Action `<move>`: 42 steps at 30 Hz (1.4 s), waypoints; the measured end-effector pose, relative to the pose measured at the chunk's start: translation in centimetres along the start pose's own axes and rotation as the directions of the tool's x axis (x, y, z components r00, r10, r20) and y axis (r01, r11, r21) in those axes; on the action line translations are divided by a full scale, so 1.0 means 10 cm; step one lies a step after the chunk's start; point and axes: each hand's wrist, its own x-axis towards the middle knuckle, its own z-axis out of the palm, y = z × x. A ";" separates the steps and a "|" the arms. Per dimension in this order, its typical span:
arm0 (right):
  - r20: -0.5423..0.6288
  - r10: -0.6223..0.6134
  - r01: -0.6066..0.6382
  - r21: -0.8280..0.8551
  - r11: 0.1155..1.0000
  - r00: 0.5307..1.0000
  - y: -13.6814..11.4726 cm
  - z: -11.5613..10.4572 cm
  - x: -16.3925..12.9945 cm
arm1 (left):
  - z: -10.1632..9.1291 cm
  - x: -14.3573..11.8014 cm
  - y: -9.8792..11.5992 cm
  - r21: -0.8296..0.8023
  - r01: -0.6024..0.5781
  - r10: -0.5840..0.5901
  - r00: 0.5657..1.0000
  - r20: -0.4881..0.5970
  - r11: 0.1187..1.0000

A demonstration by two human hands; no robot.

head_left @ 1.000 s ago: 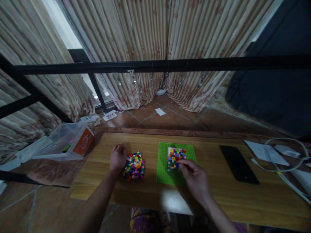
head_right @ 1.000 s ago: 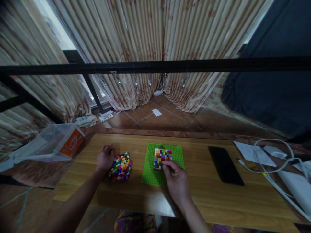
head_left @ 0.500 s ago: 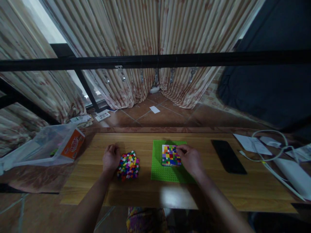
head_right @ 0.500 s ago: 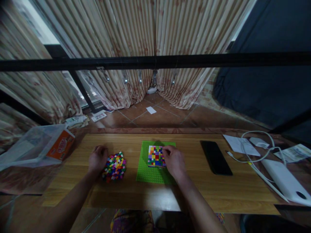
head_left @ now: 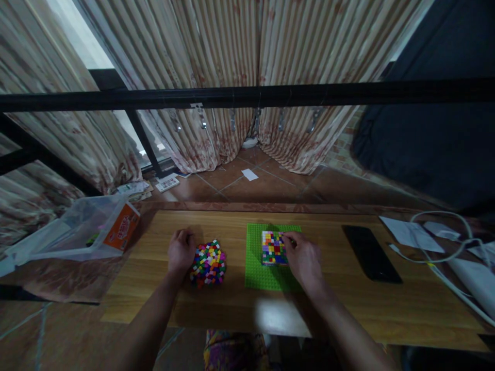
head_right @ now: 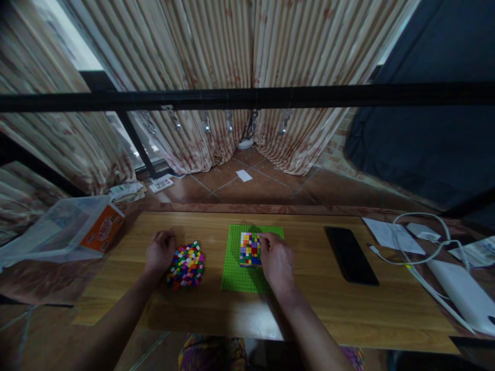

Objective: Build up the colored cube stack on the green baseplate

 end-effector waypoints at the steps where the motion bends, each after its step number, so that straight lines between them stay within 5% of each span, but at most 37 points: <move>1: -0.003 0.001 -0.001 0.017 1.000 1.000 0.01 -0.01 -0.01 | 0.00 0.00 0.00 -0.001 0.000 0.000 1.000 0.000 1.000; 10: -0.067 0.173 -0.150 0.260 0.954 0.983 0.30 0.02 0.00 | 0.02 -0.01 0.00 -0.020 0.001 -0.001 1.000 -0.005 1.000; 20: 0.225 0.294 -0.370 0.566 0.737 0.929 0.29 0.26 0.10 | 0.01 -0.03 0.03 0.000 0.021 -0.021 1.000 0.004 1.000; 27: 0.241 0.363 -0.423 0.680 0.599 0.900 0.24 0.25 0.10 | 0.03 -0.03 0.01 -0.016 0.012 -0.012 1.000 -0.003 1.000; 36: 0.266 0.301 -0.400 0.661 0.635 0.916 0.28 0.22 0.12 | 0.02 -0.04 0.03 -0.032 0.012 -0.012 1.000 -0.008 0.999; 42: 0.349 0.340 -0.487 0.629 0.606 0.873 0.28 0.16 0.19 | 0.02 -0.04 0.03 -0.027 0.028 -0.028 1.000 -0.005 0.999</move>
